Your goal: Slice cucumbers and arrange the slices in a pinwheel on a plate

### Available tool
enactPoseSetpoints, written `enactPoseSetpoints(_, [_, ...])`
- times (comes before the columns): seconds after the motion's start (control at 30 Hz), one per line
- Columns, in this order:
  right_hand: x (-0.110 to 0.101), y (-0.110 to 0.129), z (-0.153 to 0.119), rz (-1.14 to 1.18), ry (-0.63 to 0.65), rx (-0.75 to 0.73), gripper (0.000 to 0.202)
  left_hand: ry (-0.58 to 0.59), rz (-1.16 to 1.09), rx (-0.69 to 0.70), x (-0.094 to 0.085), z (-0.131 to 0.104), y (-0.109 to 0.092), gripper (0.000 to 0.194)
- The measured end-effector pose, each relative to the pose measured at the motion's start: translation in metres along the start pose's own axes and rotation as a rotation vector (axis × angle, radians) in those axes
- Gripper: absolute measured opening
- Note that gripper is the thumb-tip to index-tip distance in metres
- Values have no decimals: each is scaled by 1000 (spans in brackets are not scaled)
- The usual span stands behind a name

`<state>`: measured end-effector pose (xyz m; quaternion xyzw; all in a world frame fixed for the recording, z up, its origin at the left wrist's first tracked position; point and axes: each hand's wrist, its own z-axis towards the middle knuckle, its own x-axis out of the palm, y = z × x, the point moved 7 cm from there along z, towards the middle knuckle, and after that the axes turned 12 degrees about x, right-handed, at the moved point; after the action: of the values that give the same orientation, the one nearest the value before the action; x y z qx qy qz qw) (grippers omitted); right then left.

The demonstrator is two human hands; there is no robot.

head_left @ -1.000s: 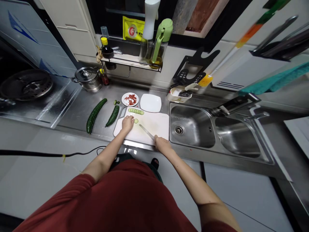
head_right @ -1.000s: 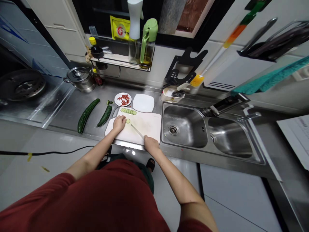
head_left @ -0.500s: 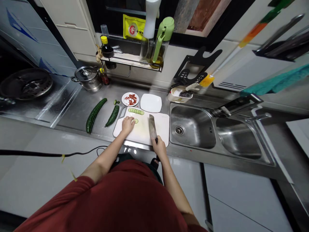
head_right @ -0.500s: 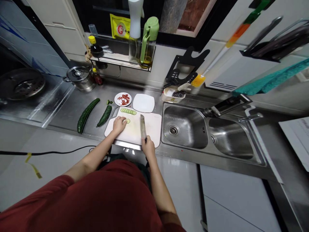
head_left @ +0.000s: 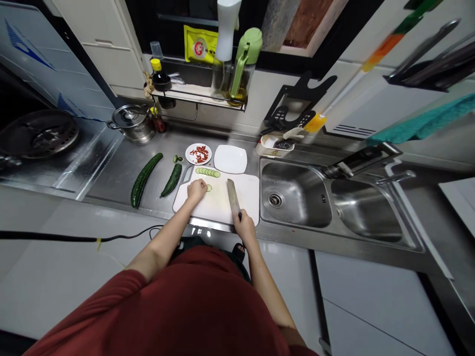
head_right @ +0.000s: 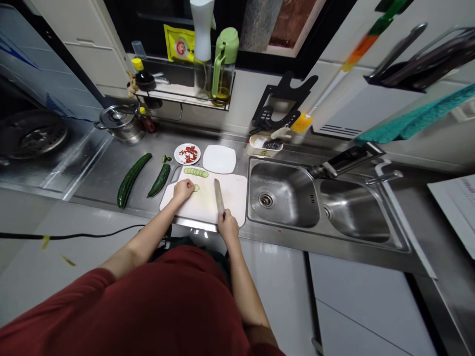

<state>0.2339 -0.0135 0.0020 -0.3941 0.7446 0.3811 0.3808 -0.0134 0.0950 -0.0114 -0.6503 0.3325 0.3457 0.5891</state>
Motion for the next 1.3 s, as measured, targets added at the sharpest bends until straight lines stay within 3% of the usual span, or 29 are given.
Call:
enactPoseSetpoints(0.13, [2, -3, 2, -23, 12, 11, 31, 12, -108, -81, -2, 8, 8, 8])
enactPoseSetpoints(0.27, [1, -3, 3, -31, 14, 15, 34, -59, -158, -166, -8, 17, 23, 13])
enactPoseSetpoints(0.5, [0, -6, 5, -33, 19, 28, 34, -155, -27, -240, -24, 27, 36, 13])
enactPoseSetpoints(0.9, [1, -6, 7, -27, 11, 18, 32, -160, 80, -195, -29, 22, 33, 23])
enactPoseSetpoints(1.0, [1, -7, 7, -37, 18, 26, 33, -223, 106, -166, -32, 19, 24, 25])
enactPoseSetpoints(1.1, [1, -7, 6, -49, 16, 23, 34, -266, 110, -58, -30, 20, 3, 26])
enactPoseSetpoints(1.3, [3, -8, 5, -69, 22, 39, 34, -88, 119, 162, 0, 36, -45, 30])
